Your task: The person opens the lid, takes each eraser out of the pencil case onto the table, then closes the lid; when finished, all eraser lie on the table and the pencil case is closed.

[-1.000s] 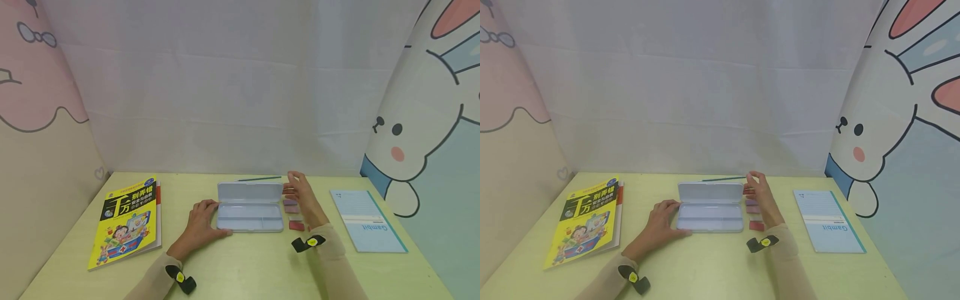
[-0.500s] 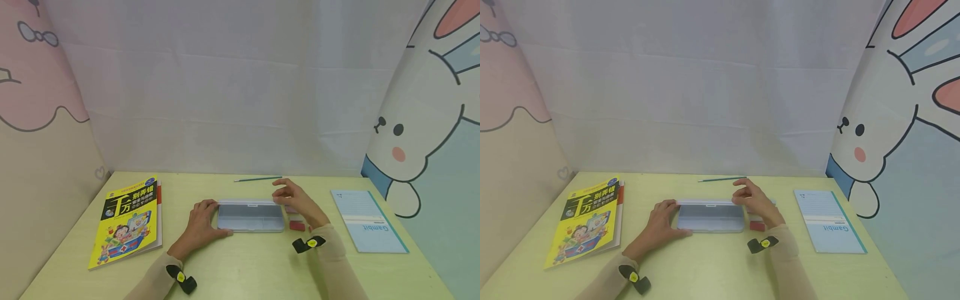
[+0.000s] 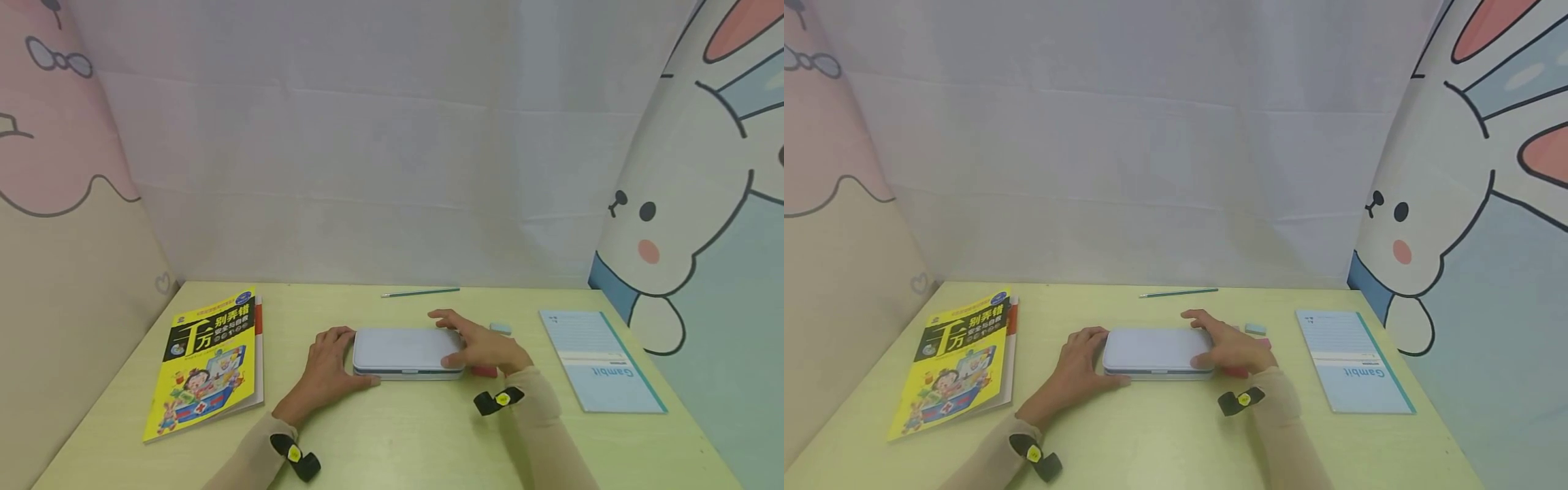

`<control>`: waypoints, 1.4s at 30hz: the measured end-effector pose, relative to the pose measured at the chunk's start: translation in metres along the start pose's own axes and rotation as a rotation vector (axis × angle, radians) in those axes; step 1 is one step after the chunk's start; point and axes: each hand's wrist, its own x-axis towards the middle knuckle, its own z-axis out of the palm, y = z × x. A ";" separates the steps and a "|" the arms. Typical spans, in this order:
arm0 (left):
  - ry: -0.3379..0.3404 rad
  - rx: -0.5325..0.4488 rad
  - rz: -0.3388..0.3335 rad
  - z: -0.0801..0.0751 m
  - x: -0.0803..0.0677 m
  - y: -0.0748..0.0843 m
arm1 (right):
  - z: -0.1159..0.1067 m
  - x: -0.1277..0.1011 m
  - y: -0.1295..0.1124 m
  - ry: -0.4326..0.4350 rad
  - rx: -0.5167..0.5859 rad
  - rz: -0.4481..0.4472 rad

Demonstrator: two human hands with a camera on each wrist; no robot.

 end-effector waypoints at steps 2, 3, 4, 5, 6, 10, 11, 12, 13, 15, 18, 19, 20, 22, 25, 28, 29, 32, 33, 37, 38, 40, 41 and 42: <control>0.000 0.007 0.000 0.000 0.000 0.000 | 0.001 0.001 0.000 -0.005 -0.019 0.000; 0.000 0.010 0.000 0.001 0.000 0.000 | 0.002 0.001 0.000 -0.005 -0.037 0.001; 0.001 0.013 0.001 0.001 0.000 0.000 | 0.002 0.002 0.001 -0.005 -0.048 0.002; 0.001 0.015 0.002 0.001 0.000 0.000 | 0.003 0.002 0.001 -0.004 -0.061 0.000; 0.002 0.018 0.003 0.001 0.000 0.000 | 0.003 0.002 0.000 -0.002 -0.073 -0.003; 0.002 0.019 0.006 0.002 0.000 -0.001 | 0.005 0.002 0.000 0.004 -0.117 -0.019; 0.001 0.018 0.006 0.002 0.000 -0.001 | 0.005 0.002 0.000 0.004 -0.122 -0.019; -0.001 0.020 0.006 0.002 0.000 -0.001 | 0.005 0.002 0.000 0.003 -0.120 -0.016; -0.004 0.019 0.007 0.002 0.000 -0.001 | 0.006 0.002 0.000 0.002 -0.119 -0.013; -0.008 0.025 0.009 0.002 0.000 -0.002 | 0.006 0.002 -0.001 0.000 -0.117 -0.007; -0.015 0.041 0.009 0.002 0.000 -0.002 | 0.006 0.001 -0.002 0.002 -0.113 0.007; -0.016 0.040 0.008 0.002 0.000 -0.002 | 0.006 0.001 -0.002 0.005 -0.118 0.010; -0.015 0.043 0.008 0.002 0.001 -0.002 | 0.006 0.001 -0.002 0.007 -0.120 0.014; -0.014 0.028 0.006 0.002 0.000 -0.002 | 0.005 0.001 -0.002 0.012 -0.120 0.019; -0.004 -0.006 0.008 0.001 0.000 -0.002 | 0.005 0.001 -0.001 0.016 -0.121 0.026; 0.013 -0.027 0.023 0.000 -0.001 -0.001 | 0.005 0.000 -0.001 0.016 -0.118 0.034; 0.022 -0.030 0.033 0.001 -0.001 -0.001 | 0.005 0.001 -0.001 0.014 -0.121 0.032; 0.038 -0.032 0.051 0.000 -0.003 0.000 | 0.005 0.001 -0.001 0.006 -0.125 0.021; 0.036 -0.032 0.050 -0.001 -0.003 0.001 | 0.005 0.001 -0.001 0.003 -0.127 0.016; 0.014 -0.016 0.029 -0.001 -0.002 0.001 | 0.005 0.001 0.001 0.000 -0.138 0.006; 0.011 -0.009 0.024 -0.001 -0.002 0.001 | 0.005 0.001 0.001 0.000 -0.140 0.005; 0.002 -0.002 0.015 -0.001 -0.001 0.001 | 0.005 0.000 0.001 0.000 -0.139 0.006; 0.003 0.001 0.015 -0.001 -0.001 0.001 | 0.005 0.000 0.001 0.001 -0.140 0.006; 0.003 0.001 0.014 -0.001 -0.001 0.001 | 0.005 0.000 0.001 0.001 -0.141 0.005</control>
